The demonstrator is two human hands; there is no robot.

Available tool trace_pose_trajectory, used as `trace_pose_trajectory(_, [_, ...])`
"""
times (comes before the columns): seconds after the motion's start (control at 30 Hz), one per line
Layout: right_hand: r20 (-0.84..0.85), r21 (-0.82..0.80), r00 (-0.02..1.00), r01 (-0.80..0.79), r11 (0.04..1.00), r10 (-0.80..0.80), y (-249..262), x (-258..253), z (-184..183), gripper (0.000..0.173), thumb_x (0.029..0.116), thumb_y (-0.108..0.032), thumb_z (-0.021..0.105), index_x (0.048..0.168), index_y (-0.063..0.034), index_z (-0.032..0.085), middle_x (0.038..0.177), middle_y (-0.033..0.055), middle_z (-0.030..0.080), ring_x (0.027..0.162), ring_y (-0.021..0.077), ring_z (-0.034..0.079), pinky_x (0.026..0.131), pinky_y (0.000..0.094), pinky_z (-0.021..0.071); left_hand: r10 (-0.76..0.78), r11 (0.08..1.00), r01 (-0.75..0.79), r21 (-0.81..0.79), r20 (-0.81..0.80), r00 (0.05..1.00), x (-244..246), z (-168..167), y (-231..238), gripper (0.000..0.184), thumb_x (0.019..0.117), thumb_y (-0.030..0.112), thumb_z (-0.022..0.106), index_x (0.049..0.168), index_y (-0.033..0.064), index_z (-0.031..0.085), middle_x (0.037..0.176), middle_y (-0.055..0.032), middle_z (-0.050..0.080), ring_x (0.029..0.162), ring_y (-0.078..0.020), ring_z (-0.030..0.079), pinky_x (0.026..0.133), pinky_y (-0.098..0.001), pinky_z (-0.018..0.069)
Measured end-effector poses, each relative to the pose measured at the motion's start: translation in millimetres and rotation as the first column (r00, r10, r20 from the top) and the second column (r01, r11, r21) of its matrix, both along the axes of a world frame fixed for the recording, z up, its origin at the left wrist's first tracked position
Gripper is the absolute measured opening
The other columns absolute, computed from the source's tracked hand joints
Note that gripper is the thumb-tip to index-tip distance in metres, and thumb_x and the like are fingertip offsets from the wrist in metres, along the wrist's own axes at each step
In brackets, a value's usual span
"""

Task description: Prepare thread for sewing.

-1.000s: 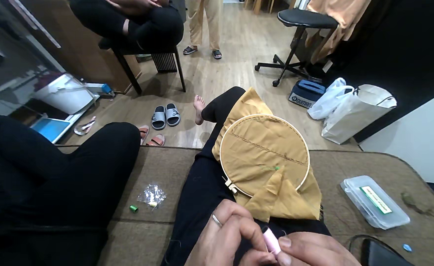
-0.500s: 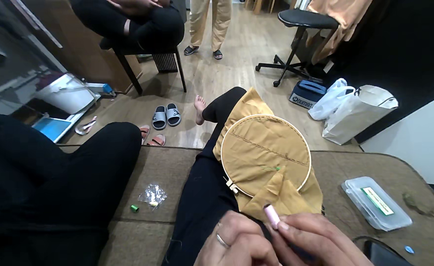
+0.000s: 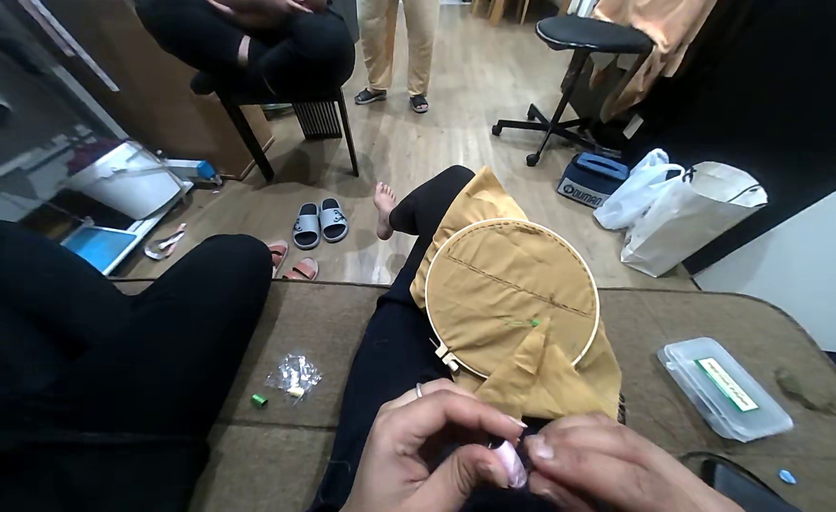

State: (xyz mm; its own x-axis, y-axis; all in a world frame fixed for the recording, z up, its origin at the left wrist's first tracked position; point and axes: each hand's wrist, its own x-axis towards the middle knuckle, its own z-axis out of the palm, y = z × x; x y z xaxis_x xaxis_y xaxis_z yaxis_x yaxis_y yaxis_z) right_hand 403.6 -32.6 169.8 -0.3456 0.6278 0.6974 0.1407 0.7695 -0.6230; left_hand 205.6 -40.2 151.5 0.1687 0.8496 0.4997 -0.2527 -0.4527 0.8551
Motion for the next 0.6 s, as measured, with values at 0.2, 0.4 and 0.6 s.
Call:
trace_pose_trajectory(0.2, [0.134,0.118,0.991,-0.008,0.993,-0.008,2.4,2.1,1.8,0.004,0.0999,-0.008,0.064,0.102,-0.0054,0.066,0.101,0.0077,0.065,0.101,0.0126,0.064,0.095,0.0208,0.0512,-0.024,0.999,0.024,-0.025,-0.011,1.000,-0.9,-2.2,1.1,0.022,0.0985,0.025,0.067,0.109,0.0061,0.072,0.100,0.0017,0.070,0.089,0.0019,0.065,0.079,-0.0144,0.0561])
trace_pose_trajectory(0.4, [0.273,0.183,0.952,0.092,0.979,-0.141,0.3,-5.7,-5.4,0.012,0.1073,-0.016,0.046,0.099,-0.0108,0.053,0.094,0.0069,0.051,0.090,0.0147,0.053,0.087,0.0188,0.0443,-0.176,0.969,0.187,-0.161,0.082,0.981,1.0,-0.1,0.4,0.018,0.0987,0.024,0.067,0.106,0.0073,0.069,0.098,0.0061,0.069,0.085,0.0046,0.063,0.076,-0.0136,0.0544])
trace_pose_trajectory(0.6, [0.221,0.105,0.975,0.010,0.994,-0.033,2.8,-10.7,-11.5,0.016,0.1074,-0.014,0.040,0.095,-0.0099,0.049,0.091,0.0069,0.047,0.084,0.0138,0.050,0.080,0.0180,0.0422,-0.214,0.926,0.268,-0.267,0.215,0.953,8.1,-0.5,-3.6,0.019,0.1009,0.027,0.062,0.106,0.0090,0.067,0.093,0.0074,0.069,0.081,0.0037,0.064,0.075,-0.0158,0.0546])
